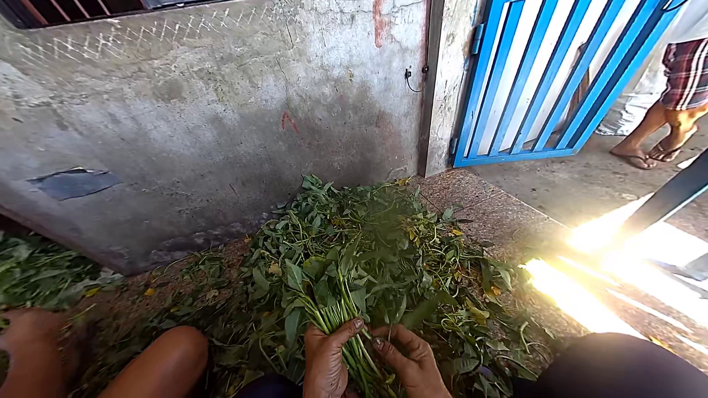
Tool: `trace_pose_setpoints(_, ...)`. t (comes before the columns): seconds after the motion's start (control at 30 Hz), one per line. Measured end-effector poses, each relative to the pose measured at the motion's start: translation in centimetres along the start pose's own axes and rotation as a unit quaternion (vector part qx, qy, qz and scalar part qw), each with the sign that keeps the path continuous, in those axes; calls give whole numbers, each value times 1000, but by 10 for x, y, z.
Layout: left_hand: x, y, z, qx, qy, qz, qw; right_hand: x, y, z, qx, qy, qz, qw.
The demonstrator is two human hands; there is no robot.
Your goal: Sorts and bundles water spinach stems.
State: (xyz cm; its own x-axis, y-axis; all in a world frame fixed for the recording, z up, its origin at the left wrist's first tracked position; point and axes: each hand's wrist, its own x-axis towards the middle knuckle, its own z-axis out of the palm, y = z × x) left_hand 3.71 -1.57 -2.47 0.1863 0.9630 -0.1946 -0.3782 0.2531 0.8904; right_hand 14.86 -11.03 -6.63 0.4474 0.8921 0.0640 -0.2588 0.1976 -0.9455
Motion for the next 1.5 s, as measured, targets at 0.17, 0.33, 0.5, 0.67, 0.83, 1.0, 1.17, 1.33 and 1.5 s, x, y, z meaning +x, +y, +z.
trace_pose_setpoints(0.17,-3,0,7,9,33,5,999,2,16,-16,-340,-7,-257,905)
trace_pose_setpoints(0.33,7,10,-2,-26,96,43,994,-8,11,-49,-529,-65,-383,754)
trace_pose_setpoints(0.5,13,30,-21,-39,151,109,982,-48,-2,-84,-648,-277,118,699)
trace_pose_setpoints(0.67,11,30,-20,-16,163,109,980,-38,-30,-75,-632,-328,243,659)
trace_pose_setpoints(0.83,8,38,-19,-36,171,73,982,30,-37,-82,-572,-193,191,774)
trace_pose_setpoints(1.0,6,41,-25,-40,186,92,977,30,-14,-45,-511,16,-197,836)
trace_pose_setpoints(1.17,4,31,-13,-40,162,84,982,43,5,6,-566,-96,-295,764)
trace_pose_setpoints(1.33,-1,32,-4,-48,229,139,962,52,13,-5,-580,-135,-290,749)
trace_pose_setpoints(1.5,6,35,-10,-67,240,180,952,53,0,-52,-636,-225,106,731)
